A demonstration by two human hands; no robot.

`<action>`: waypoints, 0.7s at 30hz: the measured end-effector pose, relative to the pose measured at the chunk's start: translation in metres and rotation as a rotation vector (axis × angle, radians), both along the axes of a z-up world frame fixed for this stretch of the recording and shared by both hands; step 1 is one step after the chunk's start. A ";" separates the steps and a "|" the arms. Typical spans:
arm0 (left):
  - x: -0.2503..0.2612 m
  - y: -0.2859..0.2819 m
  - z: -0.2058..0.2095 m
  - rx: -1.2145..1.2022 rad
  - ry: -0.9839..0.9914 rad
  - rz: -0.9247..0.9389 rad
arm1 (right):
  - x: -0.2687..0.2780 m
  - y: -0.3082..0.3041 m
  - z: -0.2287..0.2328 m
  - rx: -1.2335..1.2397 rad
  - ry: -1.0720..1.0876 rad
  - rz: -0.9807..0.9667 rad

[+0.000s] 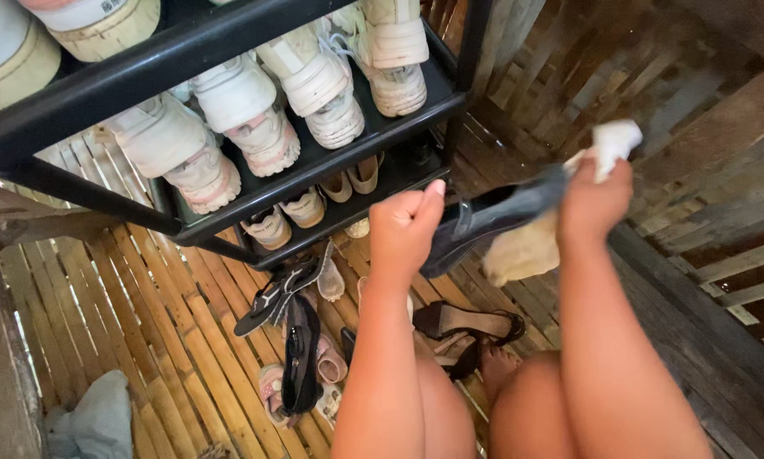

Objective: The person sits on a bamboo floor and wipes several pairs of shoes with a white cloth. They handle white sneakers, beige flats, and black heels, wiping the soles and uppers before placing them back on a black shoe rack.

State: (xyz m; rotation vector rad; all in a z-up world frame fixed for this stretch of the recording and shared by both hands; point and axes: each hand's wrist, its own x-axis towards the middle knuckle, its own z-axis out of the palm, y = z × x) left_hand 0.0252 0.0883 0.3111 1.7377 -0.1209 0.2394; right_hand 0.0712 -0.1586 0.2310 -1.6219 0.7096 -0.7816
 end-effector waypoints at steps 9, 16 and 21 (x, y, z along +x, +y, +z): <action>0.004 -0.013 0.012 0.239 -0.689 0.244 | -0.023 -0.010 0.064 0.903 -0.082 0.401; 0.002 -0.019 0.020 0.449 -0.592 0.190 | -0.026 -0.002 0.056 0.586 -0.042 0.350; -0.005 -0.045 0.013 0.646 -0.356 0.109 | -0.025 0.003 0.036 0.443 -0.214 0.438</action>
